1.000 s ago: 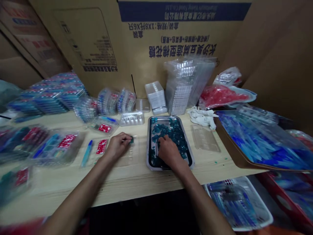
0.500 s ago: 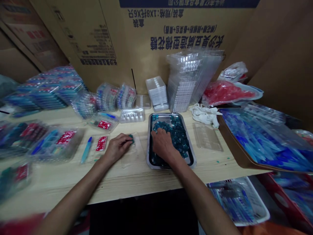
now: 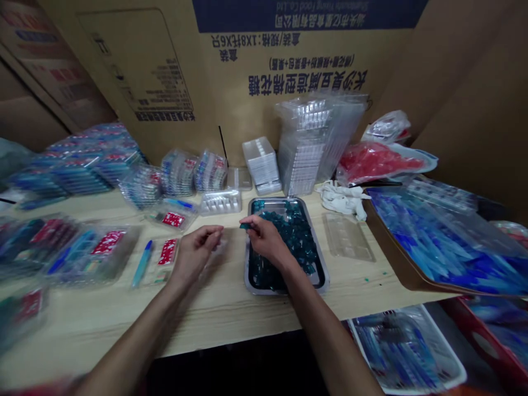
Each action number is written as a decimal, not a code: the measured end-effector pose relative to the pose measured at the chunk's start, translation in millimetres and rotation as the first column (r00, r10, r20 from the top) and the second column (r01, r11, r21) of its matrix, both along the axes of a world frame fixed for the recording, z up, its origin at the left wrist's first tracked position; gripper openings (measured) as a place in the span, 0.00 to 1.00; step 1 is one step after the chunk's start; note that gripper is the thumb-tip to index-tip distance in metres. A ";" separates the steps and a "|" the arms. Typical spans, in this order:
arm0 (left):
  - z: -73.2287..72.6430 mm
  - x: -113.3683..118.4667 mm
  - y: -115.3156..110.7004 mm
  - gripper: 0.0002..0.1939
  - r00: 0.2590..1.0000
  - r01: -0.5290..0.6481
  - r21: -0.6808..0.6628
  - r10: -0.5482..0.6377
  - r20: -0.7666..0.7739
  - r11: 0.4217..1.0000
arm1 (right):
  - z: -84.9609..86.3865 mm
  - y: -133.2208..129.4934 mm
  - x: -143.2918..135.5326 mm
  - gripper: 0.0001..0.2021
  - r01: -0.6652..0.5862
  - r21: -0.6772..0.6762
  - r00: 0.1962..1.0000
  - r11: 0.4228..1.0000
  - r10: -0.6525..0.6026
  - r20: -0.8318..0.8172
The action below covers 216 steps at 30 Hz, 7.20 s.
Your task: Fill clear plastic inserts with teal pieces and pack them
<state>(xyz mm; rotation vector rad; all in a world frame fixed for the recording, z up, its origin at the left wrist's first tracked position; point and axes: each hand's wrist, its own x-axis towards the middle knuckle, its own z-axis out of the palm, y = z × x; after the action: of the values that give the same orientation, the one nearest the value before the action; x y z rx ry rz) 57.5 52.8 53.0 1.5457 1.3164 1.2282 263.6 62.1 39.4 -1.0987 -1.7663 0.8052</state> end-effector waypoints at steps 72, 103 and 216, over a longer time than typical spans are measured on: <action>-22.2 -61.0 -9.4 0.08 0.838 0.313 0.055 -0.249 -0.486 0.948 | 21.6 -55.0 33.4 0.08 0.106 0.099 0.965 0.989 -0.126 0.228; -1.1 82.9 3.9 0.06 0.773 0.352 -0.166 -0.386 -0.503 0.921 | 9.9 -67.3 51.0 0.21 0.345 0.042 0.706 0.938 -0.289 0.646; 11.9 56.4 -56.5 0.16 0.923 0.149 -0.283 -0.031 0.383 0.948 | 12.3 -78.4 -6.7 0.05 0.198 -0.035 0.976 0.980 -0.194 0.102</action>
<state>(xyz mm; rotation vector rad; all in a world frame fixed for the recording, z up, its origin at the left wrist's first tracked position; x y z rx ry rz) 113.9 -3.6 65.0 1.0742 1.1071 1.1289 256.9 -16.3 51.7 -1.3392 -1.6942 0.6832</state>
